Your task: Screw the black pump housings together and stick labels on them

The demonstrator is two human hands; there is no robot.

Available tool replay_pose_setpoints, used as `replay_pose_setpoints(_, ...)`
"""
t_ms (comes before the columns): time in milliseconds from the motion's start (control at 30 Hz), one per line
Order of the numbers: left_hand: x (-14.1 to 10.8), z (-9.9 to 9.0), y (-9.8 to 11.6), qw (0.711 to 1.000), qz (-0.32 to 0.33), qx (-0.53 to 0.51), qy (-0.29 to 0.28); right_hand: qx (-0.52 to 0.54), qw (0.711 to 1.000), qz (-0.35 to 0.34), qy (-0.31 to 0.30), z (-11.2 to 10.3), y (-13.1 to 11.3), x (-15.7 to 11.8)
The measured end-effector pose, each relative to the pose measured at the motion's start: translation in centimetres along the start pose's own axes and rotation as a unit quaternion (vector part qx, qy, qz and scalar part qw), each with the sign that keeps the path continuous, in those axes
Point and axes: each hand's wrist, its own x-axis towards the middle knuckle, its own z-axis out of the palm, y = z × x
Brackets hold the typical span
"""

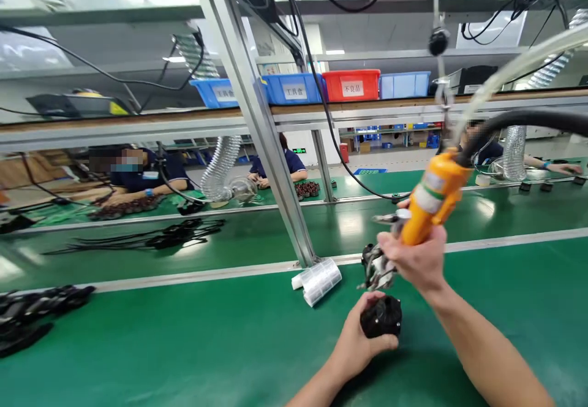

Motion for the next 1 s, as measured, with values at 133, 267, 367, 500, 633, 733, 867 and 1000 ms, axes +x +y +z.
replay_pose_setpoints(133,0.9,-5.4,1.4,0.997,0.035,0.038,-0.053,-0.036,0.986,-0.106,0.126,-4.1,-0.6,2.8)
replay_pose_setpoints(267,3.2,-13.5,2.1,0.934,0.054,0.208,0.286,-0.057,0.990,-0.080,0.099,-7.4,2.7,5.3)
replay_pose_setpoints(367,4.1,-17.0,1.2,0.907,0.020,0.243,0.343,-0.082,0.995,-0.007,0.054,-8.5,7.3,6.5)
replay_pose_setpoints(500,3.9,-17.1,0.1,0.911,0.009,0.262,0.317,-0.138,0.988,0.044,0.049,-8.7,12.2,6.9)
replay_pose_setpoints(633,3.6,-15.5,0.2,0.920,0.049,0.254,0.294,-0.200,0.978,0.043,0.039,-8.6,12.6,6.7)
replay_pose_setpoints(733,3.4,-14.3,1.0,0.924,0.076,0.243,0.285,-0.295,0.949,-0.072,0.085,-7.8,10.2,6.0)
replay_pose_setpoints(867,2.9,-12.8,1.8,0.924,0.115,0.228,0.283,-0.368,0.883,-0.285,0.060,-4.5,6.8,3.5)
replay_pose_setpoints(1000,2.4,-10.9,1.9,0.942,0.130,0.137,0.277,-0.310,0.876,-0.276,-0.246,-0.4,8.0,-0.2)
